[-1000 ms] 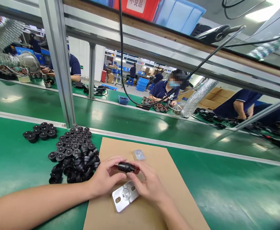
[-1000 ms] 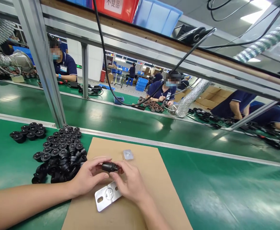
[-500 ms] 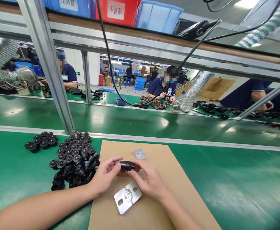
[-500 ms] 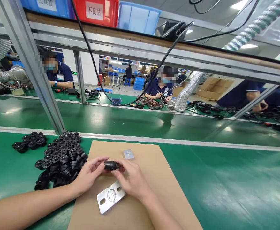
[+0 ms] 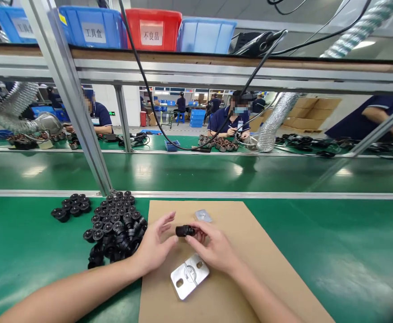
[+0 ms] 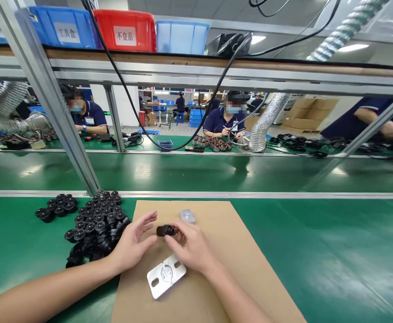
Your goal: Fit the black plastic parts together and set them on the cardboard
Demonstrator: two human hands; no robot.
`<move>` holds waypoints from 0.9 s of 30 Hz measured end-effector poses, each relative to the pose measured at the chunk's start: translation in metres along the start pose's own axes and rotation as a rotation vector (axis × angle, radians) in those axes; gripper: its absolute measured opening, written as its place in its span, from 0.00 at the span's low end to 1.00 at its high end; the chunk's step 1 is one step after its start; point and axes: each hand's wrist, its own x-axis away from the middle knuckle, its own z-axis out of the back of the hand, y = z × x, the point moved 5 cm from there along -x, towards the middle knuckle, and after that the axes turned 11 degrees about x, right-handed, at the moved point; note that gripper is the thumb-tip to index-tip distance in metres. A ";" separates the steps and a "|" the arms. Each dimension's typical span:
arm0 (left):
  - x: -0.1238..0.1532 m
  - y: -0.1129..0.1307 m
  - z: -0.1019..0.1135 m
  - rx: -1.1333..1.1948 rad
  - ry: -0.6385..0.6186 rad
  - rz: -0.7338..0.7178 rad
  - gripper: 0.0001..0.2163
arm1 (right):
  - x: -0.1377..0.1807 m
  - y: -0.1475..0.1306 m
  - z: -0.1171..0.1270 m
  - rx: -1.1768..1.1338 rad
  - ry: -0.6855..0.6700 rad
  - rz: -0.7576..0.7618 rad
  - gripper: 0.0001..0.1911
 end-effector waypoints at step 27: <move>-0.021 0.079 0.012 -0.837 -0.307 -0.542 0.08 | 0.009 -0.004 -0.022 -0.798 -0.188 -0.203 0.45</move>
